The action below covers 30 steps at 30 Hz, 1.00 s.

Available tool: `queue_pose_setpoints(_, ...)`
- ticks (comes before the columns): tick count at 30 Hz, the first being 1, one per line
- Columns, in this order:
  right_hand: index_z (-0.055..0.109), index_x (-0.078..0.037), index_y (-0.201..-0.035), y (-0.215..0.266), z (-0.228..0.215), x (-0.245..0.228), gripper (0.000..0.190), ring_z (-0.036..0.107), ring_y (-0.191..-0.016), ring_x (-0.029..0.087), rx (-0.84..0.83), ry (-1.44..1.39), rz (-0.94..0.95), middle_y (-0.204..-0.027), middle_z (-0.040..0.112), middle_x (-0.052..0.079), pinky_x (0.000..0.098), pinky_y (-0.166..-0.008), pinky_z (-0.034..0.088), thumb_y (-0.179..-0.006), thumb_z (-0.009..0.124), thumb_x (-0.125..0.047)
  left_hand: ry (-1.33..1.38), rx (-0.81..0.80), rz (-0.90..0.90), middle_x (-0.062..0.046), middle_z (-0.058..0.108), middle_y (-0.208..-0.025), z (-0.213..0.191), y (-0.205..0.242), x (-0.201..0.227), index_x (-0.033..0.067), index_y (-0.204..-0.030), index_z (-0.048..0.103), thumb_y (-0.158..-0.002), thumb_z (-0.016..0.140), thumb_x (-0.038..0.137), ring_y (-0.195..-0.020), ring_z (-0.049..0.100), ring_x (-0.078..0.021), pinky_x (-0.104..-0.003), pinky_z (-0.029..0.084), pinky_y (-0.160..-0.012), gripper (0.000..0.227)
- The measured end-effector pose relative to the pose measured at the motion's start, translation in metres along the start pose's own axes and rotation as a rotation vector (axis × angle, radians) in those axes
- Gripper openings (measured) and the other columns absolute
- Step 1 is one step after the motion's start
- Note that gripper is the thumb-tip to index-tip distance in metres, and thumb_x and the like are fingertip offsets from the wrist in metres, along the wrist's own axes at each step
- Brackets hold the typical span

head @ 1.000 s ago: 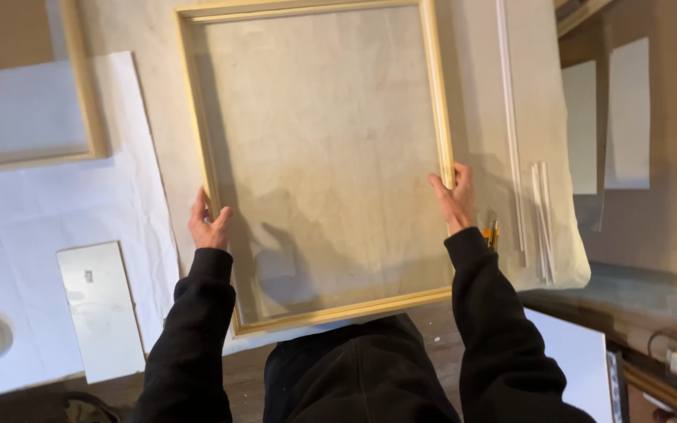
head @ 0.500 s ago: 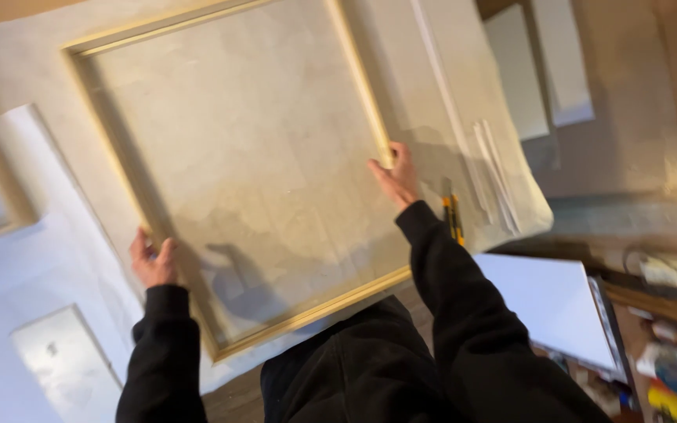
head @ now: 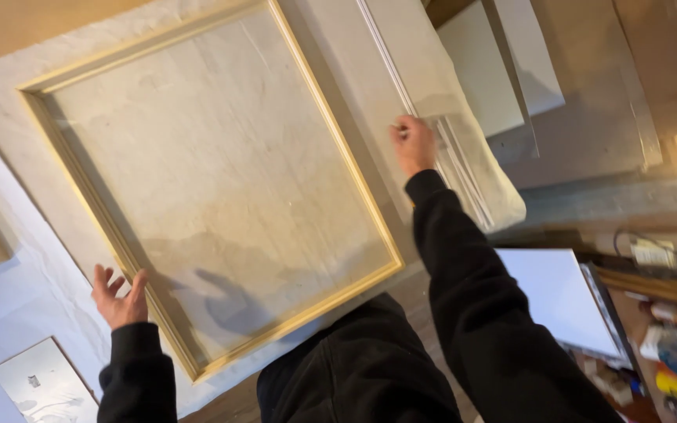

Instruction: Cutting and fitting thin white plastic strips into the inner edges of a wooden picture frame.

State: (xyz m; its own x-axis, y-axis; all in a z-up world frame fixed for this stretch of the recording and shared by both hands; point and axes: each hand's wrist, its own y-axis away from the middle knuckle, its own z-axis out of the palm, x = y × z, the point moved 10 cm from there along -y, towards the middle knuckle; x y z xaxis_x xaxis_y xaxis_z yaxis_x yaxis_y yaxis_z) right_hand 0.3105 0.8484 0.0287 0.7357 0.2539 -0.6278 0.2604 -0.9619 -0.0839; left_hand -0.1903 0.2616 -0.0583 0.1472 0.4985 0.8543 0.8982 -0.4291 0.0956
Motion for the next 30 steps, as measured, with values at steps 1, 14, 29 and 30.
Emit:
queue_pose_setpoints(1,0.078,-0.014,-0.106,-0.011,-0.016,0.006,0.017,0.072,-0.086,0.027,0.032,0.114,-0.004,-0.096,0.076,0.007,0.0389,-0.075,0.06,-0.091,0.079,-0.022,-0.002,0.012,-0.023,-0.025,0.045,-0.15,-0.008,0.019,0.045,0.0052,-0.168,0.039,-0.093,0.09,0.015,-0.126,0.055,-0.0427,-0.053,0.055,-0.095,0.091)
queue_pose_setpoints(14,0.075,-0.008,-0.077,-0.055,-0.029,0.031,0.019,0.064,-0.06,0.031,-0.155,0.296,-0.141,-0.073,0.074,0.006,0.0443,-0.066,0.054,-0.087,0.084,-0.021,0.121,0.075,-0.285,-0.017,0.057,-0.149,0.018,0.195,0.088,0.0056,-0.148,0.057,-0.09,0.077,0.017,-0.128,0.059,-0.0314,-0.048,0.05,-0.109,0.062)
queue_pose_setpoints(29,0.079,-0.002,-0.104,-0.024,-0.081,0.002,0.014,0.073,-0.081,0.018,-0.45,-0.199,-0.192,-0.097,0.08,0.011,0.0278,-0.079,0.062,-0.096,0.077,-0.013,0.608,-0.143,-0.285,-0.015,0.074,-0.134,0.135,0.242,0.161,-0.0006,-0.142,0.066,-0.098,0.071,0.007,-0.11,0.071,-0.0219,-0.029,0.056,-0.087,0.045)
queue_pose_setpoints(30,0.079,-0.002,-0.104,-0.006,-0.101,-0.002,0.014,0.073,-0.081,0.018,-0.467,-0.192,-0.208,-0.097,0.08,0.011,0.0278,-0.079,0.062,-0.096,0.077,-0.013,0.617,-0.123,-0.295,-0.015,0.074,-0.134,0.153,0.239,0.191,-0.0006,-0.142,0.066,-0.098,0.071,0.007,-0.11,0.071,-0.0219,-0.029,0.056,-0.087,0.045)
